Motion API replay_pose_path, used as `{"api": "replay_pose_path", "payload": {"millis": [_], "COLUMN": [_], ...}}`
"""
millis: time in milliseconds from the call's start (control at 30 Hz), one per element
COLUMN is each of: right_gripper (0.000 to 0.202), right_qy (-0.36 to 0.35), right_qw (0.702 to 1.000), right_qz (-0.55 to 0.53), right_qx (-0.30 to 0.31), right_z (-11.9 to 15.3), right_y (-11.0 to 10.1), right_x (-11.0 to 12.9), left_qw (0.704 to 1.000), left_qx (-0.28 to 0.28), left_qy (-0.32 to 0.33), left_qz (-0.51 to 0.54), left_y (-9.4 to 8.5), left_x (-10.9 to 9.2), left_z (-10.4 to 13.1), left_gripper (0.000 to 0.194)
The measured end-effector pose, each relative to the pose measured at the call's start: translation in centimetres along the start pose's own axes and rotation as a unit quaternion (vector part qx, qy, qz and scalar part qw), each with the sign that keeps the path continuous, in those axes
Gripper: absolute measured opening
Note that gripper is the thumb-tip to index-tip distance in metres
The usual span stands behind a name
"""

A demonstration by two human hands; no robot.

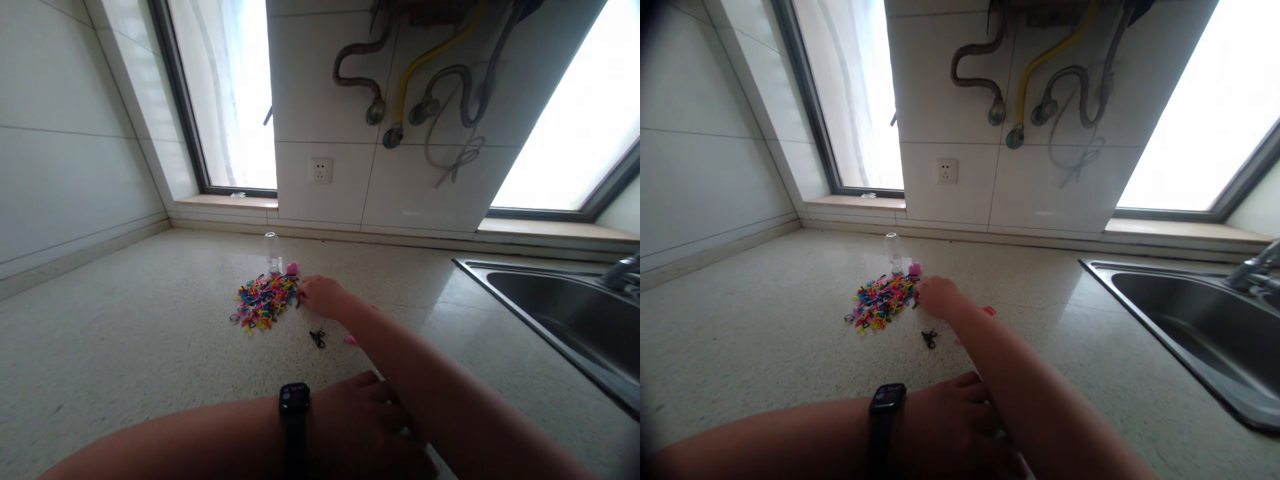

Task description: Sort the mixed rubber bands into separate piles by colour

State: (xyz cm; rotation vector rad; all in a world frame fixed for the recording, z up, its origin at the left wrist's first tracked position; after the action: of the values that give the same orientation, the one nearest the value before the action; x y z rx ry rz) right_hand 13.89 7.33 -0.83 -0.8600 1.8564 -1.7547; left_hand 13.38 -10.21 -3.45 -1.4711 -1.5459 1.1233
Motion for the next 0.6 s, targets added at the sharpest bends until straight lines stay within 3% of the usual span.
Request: {"api": "replay_pose_path", "payload": {"millis": [300, 467, 600], "right_gripper": [0.018, 0.011, 0.011], "right_qy": [-0.009, -0.005, 0.057], "right_qw": [0.999, 0.987, 0.943], "right_qz": [-0.031, -0.137, -0.301], "right_qx": [-0.034, -0.089, -0.132], "right_z": [1.6, 5.4, 9.7], "right_y": [-0.5, -1.8, -2.6], "right_x": [-1.3, -3.4, -5.1], "left_qw": [1.0, 1.0, 1.0], "left_qx": [0.005, 0.01, 0.021], "left_qy": [-0.001, -0.004, -0.003], "left_qz": [0.02, 0.019, 0.016], "left_y": [0.1, -0.1, -0.1], "left_x": [0.0, 0.0, 0.0], "left_z": [0.3, 0.2, 0.1], "left_gripper": [0.038, 0.037, 0.04]}}
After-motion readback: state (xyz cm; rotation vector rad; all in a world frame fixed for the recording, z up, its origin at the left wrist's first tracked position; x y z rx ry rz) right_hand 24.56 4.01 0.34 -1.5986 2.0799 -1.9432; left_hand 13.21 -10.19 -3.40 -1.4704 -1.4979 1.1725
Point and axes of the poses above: each hand's wrist, its own z-axis away from the middle knuckle, its own y-axis out of the palm, x = y × z, the point moved 3 cm from there along -z, towards the middle knuckle, and after that the axes turned 4 degrees about -z, right-handed, at the moved point
